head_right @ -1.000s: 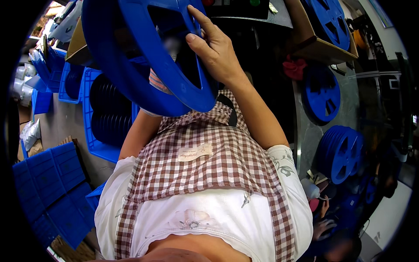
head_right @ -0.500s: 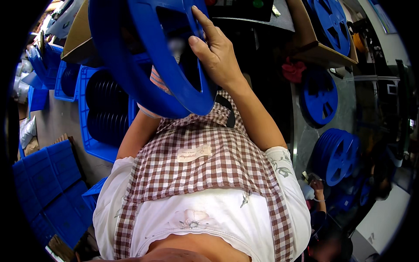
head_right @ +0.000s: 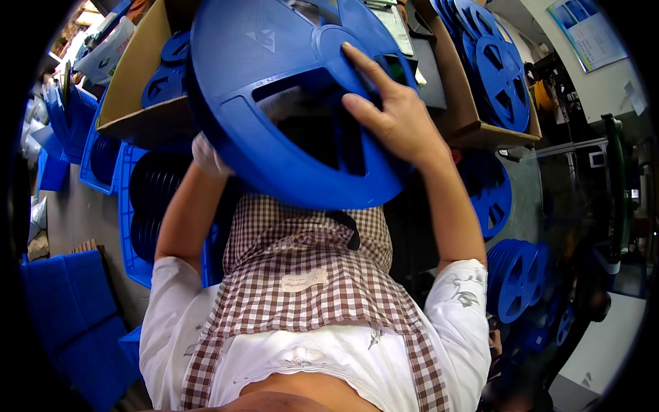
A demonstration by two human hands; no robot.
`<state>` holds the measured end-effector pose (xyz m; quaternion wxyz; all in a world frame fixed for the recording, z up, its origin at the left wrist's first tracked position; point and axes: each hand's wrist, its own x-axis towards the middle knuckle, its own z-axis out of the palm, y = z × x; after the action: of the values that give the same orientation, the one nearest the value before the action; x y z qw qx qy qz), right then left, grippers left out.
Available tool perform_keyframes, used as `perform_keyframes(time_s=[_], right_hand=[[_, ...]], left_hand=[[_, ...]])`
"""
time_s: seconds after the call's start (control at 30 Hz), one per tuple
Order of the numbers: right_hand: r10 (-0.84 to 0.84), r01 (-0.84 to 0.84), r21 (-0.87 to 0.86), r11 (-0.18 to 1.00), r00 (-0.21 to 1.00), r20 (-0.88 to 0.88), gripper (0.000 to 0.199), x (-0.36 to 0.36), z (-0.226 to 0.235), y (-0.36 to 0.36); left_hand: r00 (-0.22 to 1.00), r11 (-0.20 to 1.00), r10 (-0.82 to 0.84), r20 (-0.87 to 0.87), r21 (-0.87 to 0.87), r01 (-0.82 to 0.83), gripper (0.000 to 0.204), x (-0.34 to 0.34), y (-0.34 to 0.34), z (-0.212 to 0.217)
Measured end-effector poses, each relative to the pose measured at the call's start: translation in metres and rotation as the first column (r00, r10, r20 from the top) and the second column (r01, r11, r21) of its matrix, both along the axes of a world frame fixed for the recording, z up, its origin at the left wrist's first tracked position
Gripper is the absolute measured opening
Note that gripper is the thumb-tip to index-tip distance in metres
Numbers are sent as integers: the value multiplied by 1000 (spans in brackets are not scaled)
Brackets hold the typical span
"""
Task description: The person repeatedly picks up blue plastic fan blades from a blue crate, places them onto a machine, and then removes them to place them into a cardboard box. This cycle is performed continuously throughout the clip.
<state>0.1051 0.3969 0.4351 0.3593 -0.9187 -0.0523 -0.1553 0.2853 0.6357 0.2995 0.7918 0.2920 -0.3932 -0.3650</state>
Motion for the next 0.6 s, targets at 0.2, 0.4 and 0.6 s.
perform_keyframes(time_s=[0.2, 0.4, 0.6], right_hand=[[-171, 184, -430, 884, 983, 70, 81, 76, 51, -77], [-139, 147, -580, 801, 989, 58, 75, 156, 129, -60], [-219, 204, -578, 790, 975, 45, 77, 176, 141, -49]], left_hand=[[990, 991, 137, 20, 0, -137, 23, 59, -29, 123], [979, 975, 195, -52, -95, -200, 36, 82, -25, 180], [797, 952, -269, -540, -273, 136, 36, 88, -10, 186]])
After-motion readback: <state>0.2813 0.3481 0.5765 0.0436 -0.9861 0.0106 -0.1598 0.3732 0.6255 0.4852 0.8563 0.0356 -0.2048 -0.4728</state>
